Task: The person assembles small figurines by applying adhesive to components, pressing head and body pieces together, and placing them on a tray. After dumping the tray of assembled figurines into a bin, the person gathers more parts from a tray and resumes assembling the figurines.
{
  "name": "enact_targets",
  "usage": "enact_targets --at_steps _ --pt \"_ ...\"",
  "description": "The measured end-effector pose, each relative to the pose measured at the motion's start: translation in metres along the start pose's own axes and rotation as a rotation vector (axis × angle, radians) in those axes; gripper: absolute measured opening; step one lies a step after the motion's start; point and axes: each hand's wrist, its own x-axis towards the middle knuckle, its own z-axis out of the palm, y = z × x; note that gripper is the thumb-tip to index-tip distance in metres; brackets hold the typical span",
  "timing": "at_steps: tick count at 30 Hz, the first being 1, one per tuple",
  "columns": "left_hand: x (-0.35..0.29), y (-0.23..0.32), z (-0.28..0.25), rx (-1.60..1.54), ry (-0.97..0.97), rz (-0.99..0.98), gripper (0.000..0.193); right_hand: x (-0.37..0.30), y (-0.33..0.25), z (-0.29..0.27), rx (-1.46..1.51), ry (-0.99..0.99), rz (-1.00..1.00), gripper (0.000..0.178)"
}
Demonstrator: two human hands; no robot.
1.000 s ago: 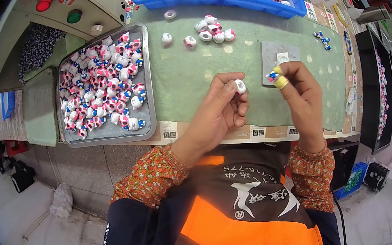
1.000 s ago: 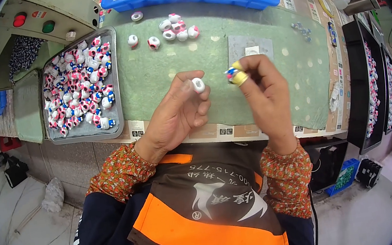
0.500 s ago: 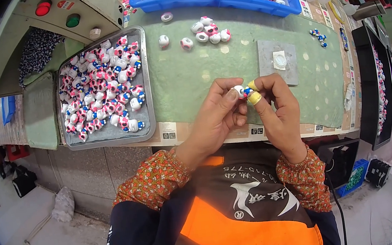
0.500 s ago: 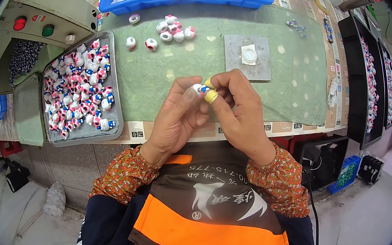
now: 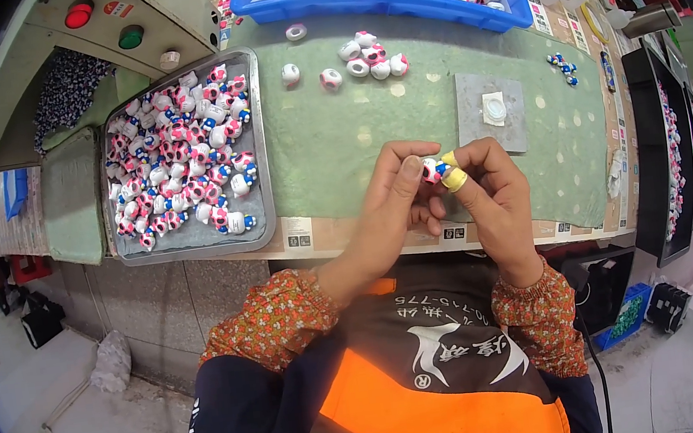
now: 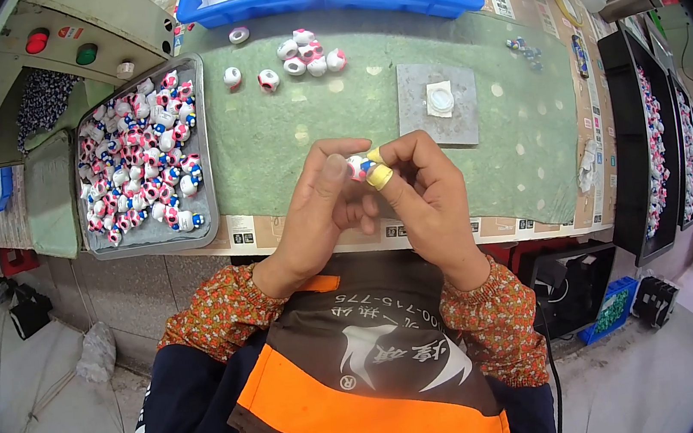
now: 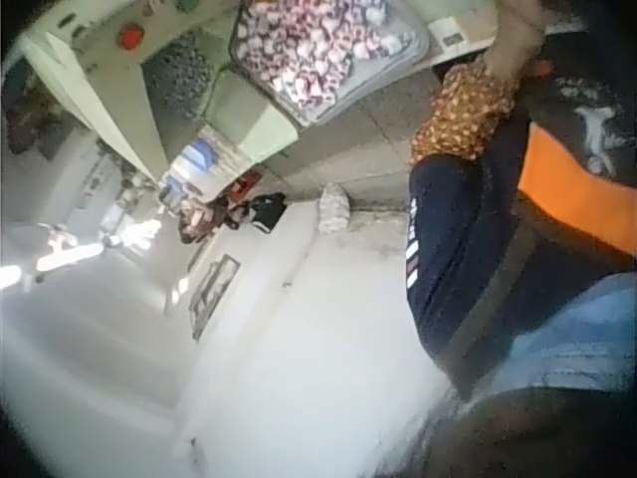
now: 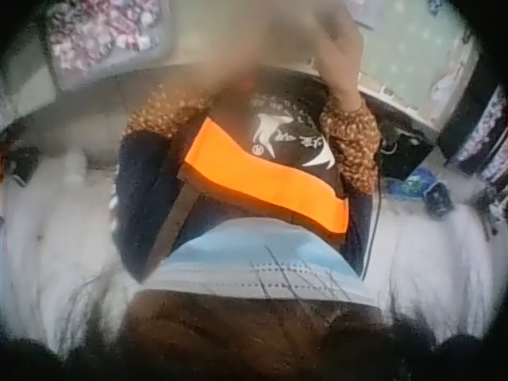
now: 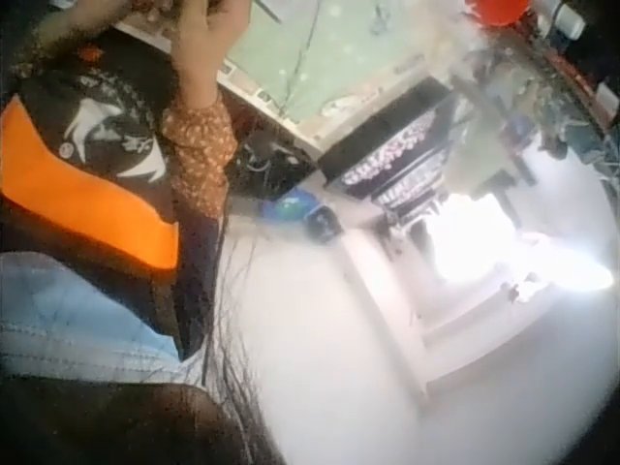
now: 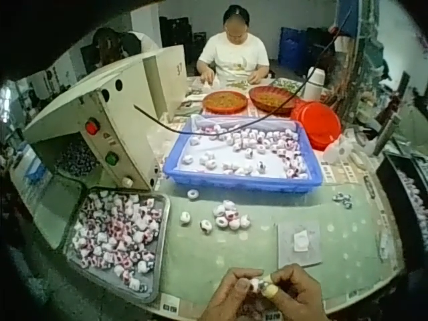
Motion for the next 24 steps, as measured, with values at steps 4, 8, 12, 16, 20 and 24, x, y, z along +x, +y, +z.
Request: enact_targets --at_steps 4,8,12,16,20,24 --pt "-0.003 -0.002 0.0 0.265 0.017 0.06 0.03 -0.002 -0.001 -0.001 -0.003 0.006 0.01 0.011" --pt "0.005 -0.02 -0.001 0.208 0.04 0.227 0.029 -0.004 0.003 -0.001 0.017 0.001 0.053 0.01" --pt "0.001 -0.018 0.009 0.312 0.143 0.211 0.028 -0.005 0.003 -0.001 0.009 -0.002 0.098 0.009" --pt "0.008 -0.029 0.003 0.428 0.164 0.392 0.029 -0.007 0.009 0.007 -0.057 0.054 0.04 0.01" --pt "0.009 -0.029 0.003 0.441 0.221 0.486 0.029 -0.005 0.019 0.02 -0.001 0.079 0.013 0.01" --pt "0.008 -0.027 0.003 0.341 0.251 0.38 0.024 -0.004 0.022 0.017 0.012 0.078 0.006 0.007"
